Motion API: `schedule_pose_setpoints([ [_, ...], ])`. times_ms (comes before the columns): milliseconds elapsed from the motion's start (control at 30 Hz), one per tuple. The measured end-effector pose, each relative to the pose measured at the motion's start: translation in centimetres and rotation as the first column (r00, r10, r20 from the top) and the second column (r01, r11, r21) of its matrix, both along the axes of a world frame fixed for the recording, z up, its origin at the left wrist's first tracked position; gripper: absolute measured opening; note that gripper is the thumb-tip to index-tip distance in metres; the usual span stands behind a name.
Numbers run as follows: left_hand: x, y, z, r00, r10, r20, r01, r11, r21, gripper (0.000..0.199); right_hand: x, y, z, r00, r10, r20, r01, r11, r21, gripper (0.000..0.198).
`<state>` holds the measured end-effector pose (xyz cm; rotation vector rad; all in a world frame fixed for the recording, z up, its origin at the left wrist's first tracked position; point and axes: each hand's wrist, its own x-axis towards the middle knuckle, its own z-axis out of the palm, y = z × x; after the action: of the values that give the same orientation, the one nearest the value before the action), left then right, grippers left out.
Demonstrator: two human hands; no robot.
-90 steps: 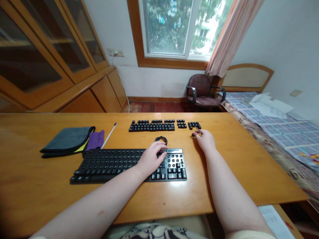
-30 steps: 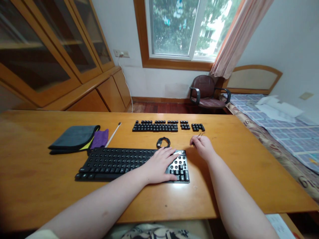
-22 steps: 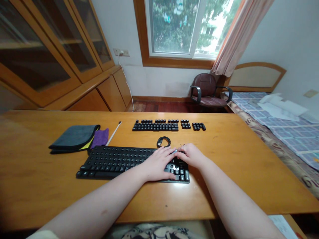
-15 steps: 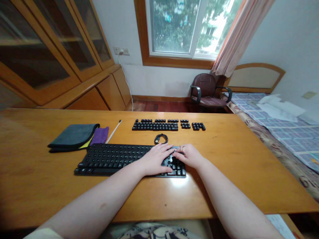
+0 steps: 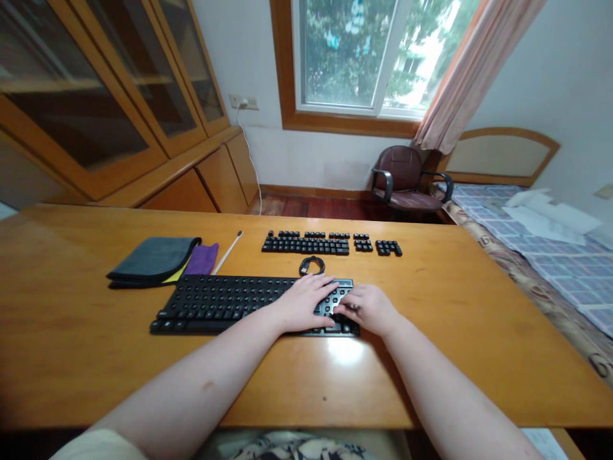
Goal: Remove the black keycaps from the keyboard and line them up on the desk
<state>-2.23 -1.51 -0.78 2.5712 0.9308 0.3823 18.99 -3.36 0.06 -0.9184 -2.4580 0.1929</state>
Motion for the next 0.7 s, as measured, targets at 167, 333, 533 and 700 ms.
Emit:
schedule_pose_setpoints([
  [167,0.1,0.1,-0.1,1.0,0.007,0.005,-0.007,1.0,-0.012,0.084,0.3,-0.2,0.0,0.969,-0.185,-0.162,0.182,0.983,-0.033,0.032],
  [333,0.0,0.0,0.1,0.999,0.015,0.029,-0.014,0.999,-0.029,0.083,1.0,0.3,0.0,0.762,-0.524,-0.38,0.445,0.851,-0.281,0.031],
  [533,0.4,-0.5,0.7,0.966,0.129,0.222,-0.122,0.991,-0.046,0.056,-1.0,0.9,-0.9,0.536,-0.693,-0.482,0.348,0.702,-0.622,0.034],
  [700,0.6,-0.7,0.8,0.913,0.187,0.362,-0.153,0.981,-0.12,0.04,-3.1,0.0,-0.9,0.618,-0.611,-0.494,0.212,0.735,-0.644,0.026],
])
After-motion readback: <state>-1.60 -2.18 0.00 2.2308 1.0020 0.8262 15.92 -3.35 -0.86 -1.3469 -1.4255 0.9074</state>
